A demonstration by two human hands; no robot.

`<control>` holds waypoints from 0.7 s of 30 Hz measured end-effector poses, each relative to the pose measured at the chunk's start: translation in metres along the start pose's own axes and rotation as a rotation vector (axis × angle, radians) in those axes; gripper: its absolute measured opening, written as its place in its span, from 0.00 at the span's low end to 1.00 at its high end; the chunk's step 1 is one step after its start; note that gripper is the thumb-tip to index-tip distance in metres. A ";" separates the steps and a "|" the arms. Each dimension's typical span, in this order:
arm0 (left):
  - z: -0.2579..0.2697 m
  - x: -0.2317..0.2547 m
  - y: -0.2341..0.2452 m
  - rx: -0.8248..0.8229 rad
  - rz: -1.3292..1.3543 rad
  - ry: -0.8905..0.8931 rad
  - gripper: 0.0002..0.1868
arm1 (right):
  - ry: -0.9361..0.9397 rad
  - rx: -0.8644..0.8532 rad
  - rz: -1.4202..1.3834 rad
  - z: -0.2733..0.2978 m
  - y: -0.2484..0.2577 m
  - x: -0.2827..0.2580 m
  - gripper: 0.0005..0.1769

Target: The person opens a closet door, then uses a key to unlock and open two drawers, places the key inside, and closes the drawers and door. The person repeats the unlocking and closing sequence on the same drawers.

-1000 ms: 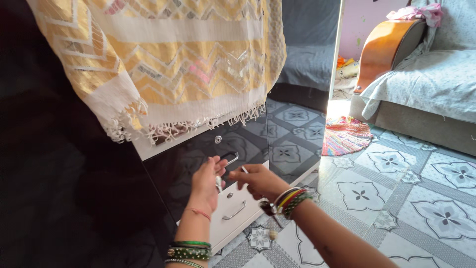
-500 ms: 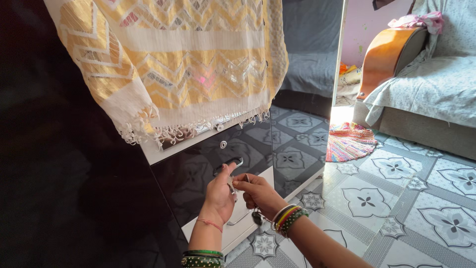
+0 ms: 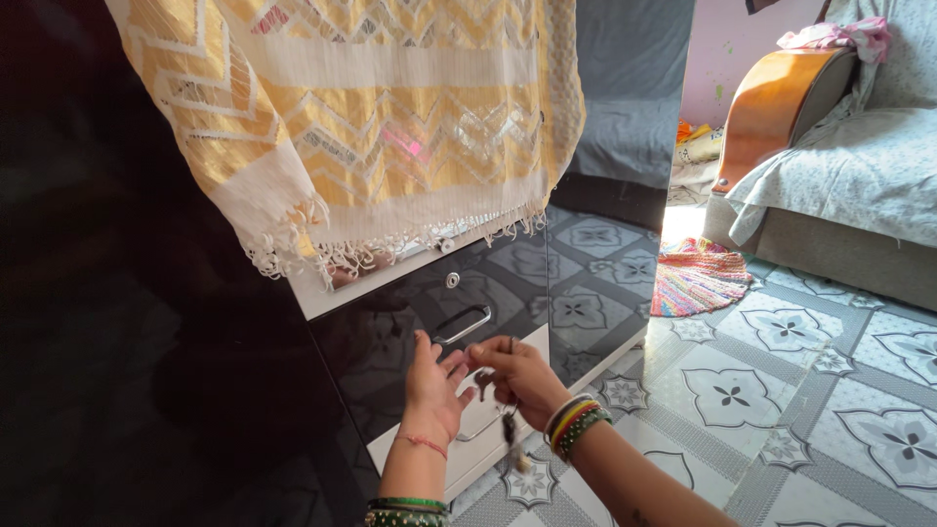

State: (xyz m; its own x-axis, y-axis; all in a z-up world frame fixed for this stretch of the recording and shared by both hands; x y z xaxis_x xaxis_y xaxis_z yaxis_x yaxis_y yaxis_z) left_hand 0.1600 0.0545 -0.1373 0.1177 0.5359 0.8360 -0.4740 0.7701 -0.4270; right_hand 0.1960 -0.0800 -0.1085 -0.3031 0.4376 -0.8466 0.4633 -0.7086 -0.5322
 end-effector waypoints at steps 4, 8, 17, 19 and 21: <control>0.009 0.037 0.000 0.016 -0.279 -0.445 0.38 | 0.199 0.400 0.207 -0.042 0.032 -0.020 0.14; 0.056 0.074 -0.013 0.478 -1.609 -0.877 0.32 | 0.538 0.470 0.246 -0.066 0.028 -0.051 0.12; 0.062 0.089 0.000 0.599 -2.224 -0.623 0.40 | 0.573 0.528 0.273 -0.080 0.016 -0.053 0.11; 0.054 0.084 0.005 0.568 -2.215 -0.588 0.40 | 0.586 0.552 0.323 -0.080 0.013 -0.054 0.11; 0.047 0.080 0.009 0.547 -2.226 -0.546 0.41 | 0.629 0.573 0.367 -0.076 0.009 -0.057 0.11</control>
State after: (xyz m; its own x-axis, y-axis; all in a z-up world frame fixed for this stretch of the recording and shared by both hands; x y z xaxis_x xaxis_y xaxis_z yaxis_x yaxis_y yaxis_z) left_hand 0.1238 0.0881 -0.0587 0.4717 -0.8419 -0.2621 -0.1100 -0.3511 0.9298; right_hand 0.2810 -0.0689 -0.0659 0.3671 0.2323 -0.9007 -0.0926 -0.9544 -0.2838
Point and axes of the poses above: each hand's wrist, its own z-axis away from the middle knuckle, its own y-axis out of the back of the hand, x = y × z, the point moved 9 cm from there along -z, towards the middle knuckle, and after that the axes turned 6 degrees about -z, right-handed, at the moved point
